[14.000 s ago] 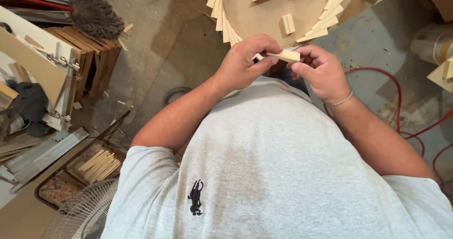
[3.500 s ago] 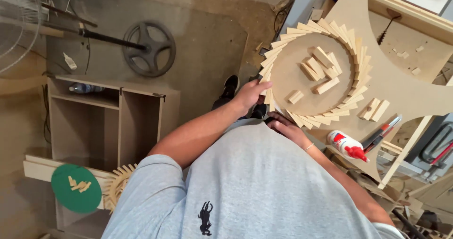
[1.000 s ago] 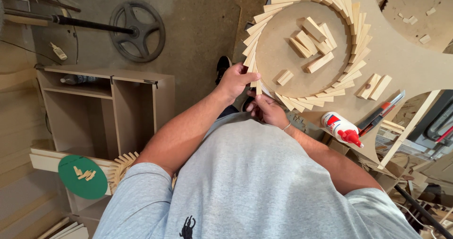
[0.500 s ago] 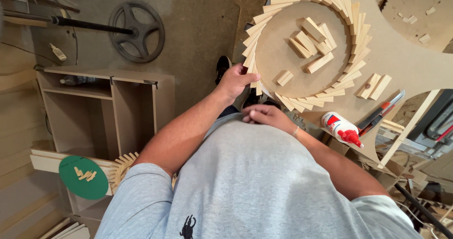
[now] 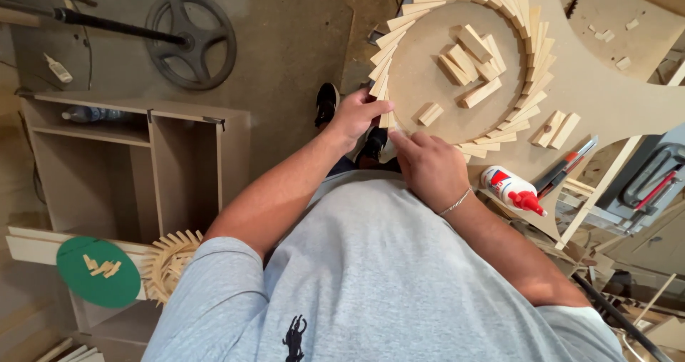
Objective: Gluing small wooden blocks onto a circular base to create a decorative pattern
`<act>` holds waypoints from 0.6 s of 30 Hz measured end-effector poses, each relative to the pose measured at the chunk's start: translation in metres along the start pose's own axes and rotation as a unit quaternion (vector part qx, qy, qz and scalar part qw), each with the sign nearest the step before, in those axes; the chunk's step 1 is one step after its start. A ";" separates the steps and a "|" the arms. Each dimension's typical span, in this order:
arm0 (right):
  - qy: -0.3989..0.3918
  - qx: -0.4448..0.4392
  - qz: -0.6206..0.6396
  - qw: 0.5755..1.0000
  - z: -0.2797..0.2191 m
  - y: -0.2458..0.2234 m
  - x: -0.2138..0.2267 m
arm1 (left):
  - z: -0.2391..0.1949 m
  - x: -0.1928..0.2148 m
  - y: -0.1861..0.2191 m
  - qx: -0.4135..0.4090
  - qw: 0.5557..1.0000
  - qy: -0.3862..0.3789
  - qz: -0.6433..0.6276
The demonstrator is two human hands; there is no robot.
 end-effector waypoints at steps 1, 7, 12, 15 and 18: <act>-0.004 -0.005 -0.016 1.000 0.000 0.001 -0.003 | 0.005 0.003 -0.005 -0.002 1.000 -0.001 -0.007; -0.007 -0.023 -0.030 0.999 0.000 -0.003 -0.007 | 0.020 0.008 -0.017 0.002 0.998 -0.005 -0.064; -0.015 -0.035 -0.029 0.999 -0.001 -0.003 -0.011 | 0.033 0.011 -0.027 0.003 0.997 -0.005 -0.082; -0.017 -0.039 -0.032 0.999 0.000 -0.005 -0.010 | 0.040 0.013 -0.033 0.014 0.993 -0.006 -0.116; -0.014 -0.052 -0.037 0.998 -0.001 -0.005 -0.010 | 0.031 0.009 -0.026 0.011 0.992 -0.004 -0.127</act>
Point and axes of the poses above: each hand's wrist, its own z-axis towards the middle knuckle, its own x-axis out of the back of the hand, y = z × x, the point moved 2 cm from there along z, towards the middle knuckle, and after that the axes turned 6 degrees about x, right-handed, at the moved point
